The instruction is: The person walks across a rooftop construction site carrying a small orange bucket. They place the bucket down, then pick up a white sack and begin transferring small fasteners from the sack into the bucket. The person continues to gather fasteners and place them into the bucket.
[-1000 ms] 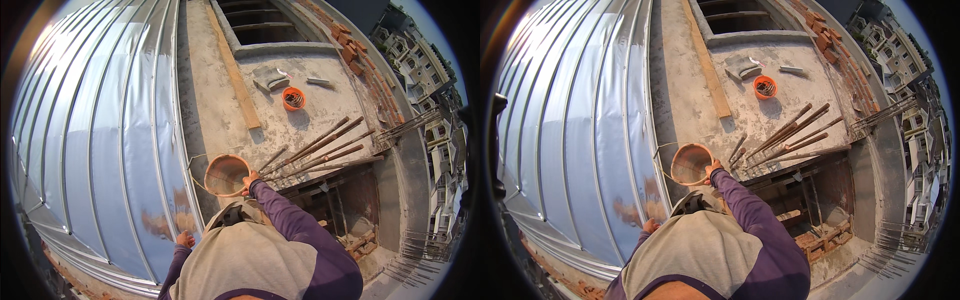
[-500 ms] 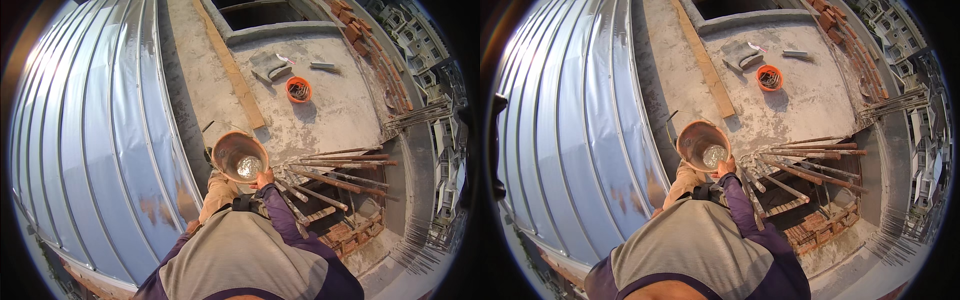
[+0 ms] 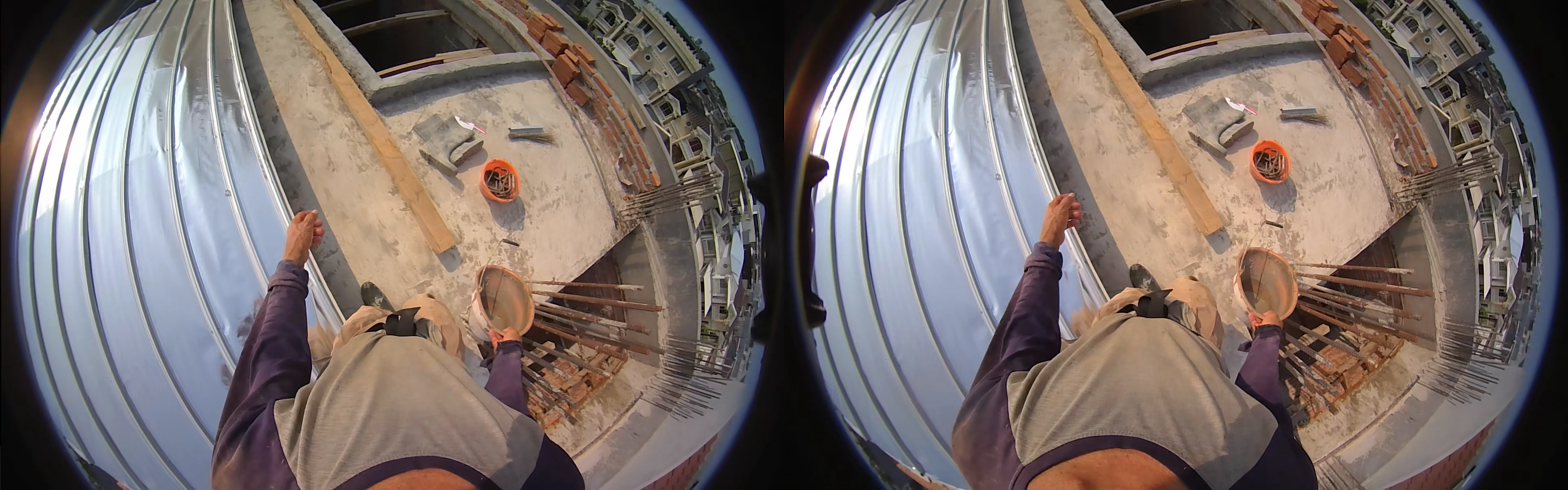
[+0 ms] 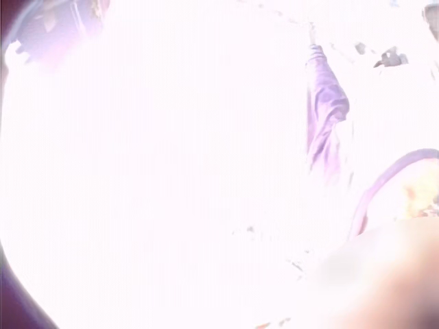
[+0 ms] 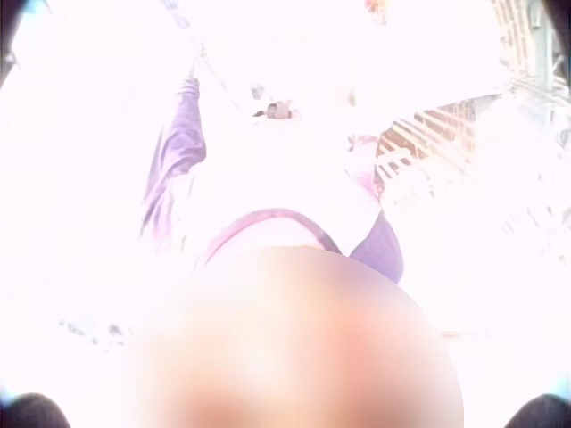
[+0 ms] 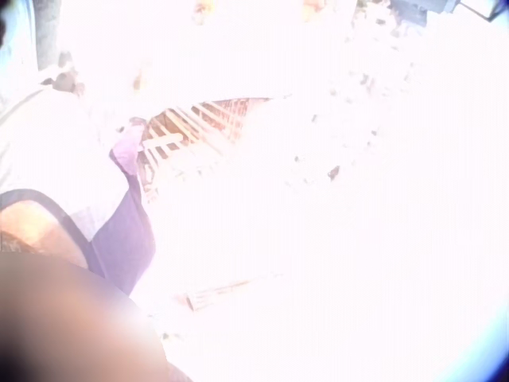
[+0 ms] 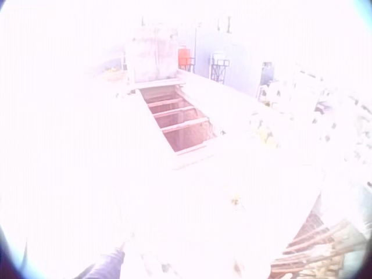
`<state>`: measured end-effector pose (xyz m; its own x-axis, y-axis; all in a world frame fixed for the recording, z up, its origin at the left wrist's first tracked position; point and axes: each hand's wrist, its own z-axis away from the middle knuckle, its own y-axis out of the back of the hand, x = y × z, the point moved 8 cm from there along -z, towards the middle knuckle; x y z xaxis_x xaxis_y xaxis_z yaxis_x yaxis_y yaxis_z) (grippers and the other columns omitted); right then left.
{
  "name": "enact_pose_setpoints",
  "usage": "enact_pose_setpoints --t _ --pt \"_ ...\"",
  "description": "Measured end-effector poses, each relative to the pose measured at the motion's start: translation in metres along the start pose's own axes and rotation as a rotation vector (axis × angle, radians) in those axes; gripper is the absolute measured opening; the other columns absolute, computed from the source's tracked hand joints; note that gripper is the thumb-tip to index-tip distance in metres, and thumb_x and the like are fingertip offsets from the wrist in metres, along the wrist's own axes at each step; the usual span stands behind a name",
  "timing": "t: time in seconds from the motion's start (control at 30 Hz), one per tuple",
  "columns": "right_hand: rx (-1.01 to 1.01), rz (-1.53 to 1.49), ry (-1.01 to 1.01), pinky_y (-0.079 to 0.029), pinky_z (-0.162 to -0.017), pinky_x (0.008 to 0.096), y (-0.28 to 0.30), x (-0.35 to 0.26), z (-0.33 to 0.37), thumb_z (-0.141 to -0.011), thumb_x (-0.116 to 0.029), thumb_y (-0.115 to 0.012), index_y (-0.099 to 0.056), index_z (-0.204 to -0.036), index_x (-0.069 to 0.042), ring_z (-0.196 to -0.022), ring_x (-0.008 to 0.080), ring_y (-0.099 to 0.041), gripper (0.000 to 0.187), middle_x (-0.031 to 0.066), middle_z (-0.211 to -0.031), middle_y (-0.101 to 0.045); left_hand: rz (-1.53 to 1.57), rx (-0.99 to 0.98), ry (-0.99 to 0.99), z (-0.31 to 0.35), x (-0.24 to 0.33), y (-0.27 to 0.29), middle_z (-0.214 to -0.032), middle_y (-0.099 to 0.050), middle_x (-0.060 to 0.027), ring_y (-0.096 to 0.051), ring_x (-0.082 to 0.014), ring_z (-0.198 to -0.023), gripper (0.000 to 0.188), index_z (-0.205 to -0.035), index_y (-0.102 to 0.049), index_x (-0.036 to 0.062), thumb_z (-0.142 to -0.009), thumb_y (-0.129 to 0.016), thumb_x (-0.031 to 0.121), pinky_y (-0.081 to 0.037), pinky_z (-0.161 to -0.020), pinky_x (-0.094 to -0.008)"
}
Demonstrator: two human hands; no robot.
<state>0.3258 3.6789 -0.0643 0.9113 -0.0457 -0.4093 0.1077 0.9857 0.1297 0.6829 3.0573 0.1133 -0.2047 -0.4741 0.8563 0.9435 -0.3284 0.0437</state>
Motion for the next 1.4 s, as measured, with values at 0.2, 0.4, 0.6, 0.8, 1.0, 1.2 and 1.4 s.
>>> enact_pose_setpoints --t 0.2,0.4,0.6,0.8,1.0,1.2,1.4 --pt "-0.008 -0.048 0.078 -0.061 -0.072 0.0442 -0.098 0.017 -0.006 -0.098 -0.019 -0.050 -0.055 -0.117 0.003 -0.088 0.0319 -0.066 0.030 0.0210 -0.106 -0.063 -0.078 -0.296 0.069 -0.028 0.032 -0.038 -0.101 -0.064 -0.0055 -0.065 -0.0134 -0.079 0.054 -0.133 -0.052 0.0011 -0.098 -0.061 0.042 -0.054 -0.071 -0.0299" --pt "-0.012 0.121 0.008 -0.060 -0.070 0.0410 -0.279 -0.005 -0.013 -0.099 -0.022 -0.051 -0.057 -0.115 0.002 -0.085 0.0290 -0.066 0.029 0.0178 -0.104 -0.065 -0.104 0.119 0.447 -0.090 -0.111 0.125 -0.091 -0.064 -0.0058 -0.063 -0.0156 -0.070 0.042 -0.123 -0.057 0.0036 -0.096 -0.060 0.036 -0.052 -0.062 -0.0336" --pt "-0.078 0.528 -0.040 -0.058 -0.059 0.0371 -0.508 -0.064 -0.018 -0.101 -0.019 -0.048 -0.058 -0.111 0.004 -0.074 0.0277 -0.068 0.028 0.0192 -0.096 -0.068 0.463 0.859 0.873 -0.023 -0.215 0.261 -0.097 -0.057 -0.0127 -0.061 -0.0250 -0.072 0.036 -0.123 -0.048 0.0080 -0.094 -0.056 0.029 -0.048 -0.056 -0.0366" --pt "-0.318 0.488 0.191 -0.064 -0.061 0.0472 -0.708 -0.133 0.047 -0.090 -0.008 -0.051 -0.036 -0.132 0.000 -0.079 0.0420 -0.069 0.045 0.0273 -0.115 -0.058 0.412 0.747 0.815 -0.100 -0.174 0.218 -0.112 -0.060 -0.0172 -0.064 -0.0290 -0.081 0.056 -0.136 -0.047 0.0043 -0.093 -0.060 0.038 -0.054 -0.068 -0.0464" --pt "-0.478 0.441 0.216 -0.065 -0.060 0.0470 -0.823 -0.131 0.103 -0.084 -0.006 -0.054 -0.035 -0.136 -0.014 -0.079 0.0402 -0.069 0.056 0.0220 -0.118 -0.054 0.298 0.225 0.912 -0.283 -0.090 0.159 -0.102 -0.064 -0.0130 -0.064 -0.0263 -0.081 0.048 -0.125 -0.053 0.0075 -0.093 -0.064 0.042 -0.055 -0.070 -0.0432" --pt "-0.386 0.411 0.143 -0.065 -0.057 0.0453 -0.890 -0.073 0.133 -0.085 -0.009 -0.058 -0.039 -0.135 -0.015 -0.074 0.0362 -0.069 0.054 0.0196 -0.117 -0.055 -0.089 -0.097 0.612 -0.467 0.104 0.085 -0.108 -0.062 -0.0094 -0.065 -0.0236 -0.096 0.063 -0.128 -0.055 0.0093 -0.090 -0.065 0.059 -0.054 -0.084 -0.0448" --pt "-0.484 0.587 -0.006 -0.064 -0.058 0.0441 -0.924 -0.050 0.164 -0.087 -0.010 -0.061 -0.035 -0.139 -0.017 -0.077 0.0333 -0.070 0.059 0.0167 -0.112 -0.058 0.003 -0.318 0.597 -0.519 0.183 -0.048 -0.114 -0.059 -0.0115 -0.061 -0.0252 -0.104 0.069 -0.128 -0.056 0.0069 -0.089 -0.065 0.063 -0.055 -0.089 -0.0495"
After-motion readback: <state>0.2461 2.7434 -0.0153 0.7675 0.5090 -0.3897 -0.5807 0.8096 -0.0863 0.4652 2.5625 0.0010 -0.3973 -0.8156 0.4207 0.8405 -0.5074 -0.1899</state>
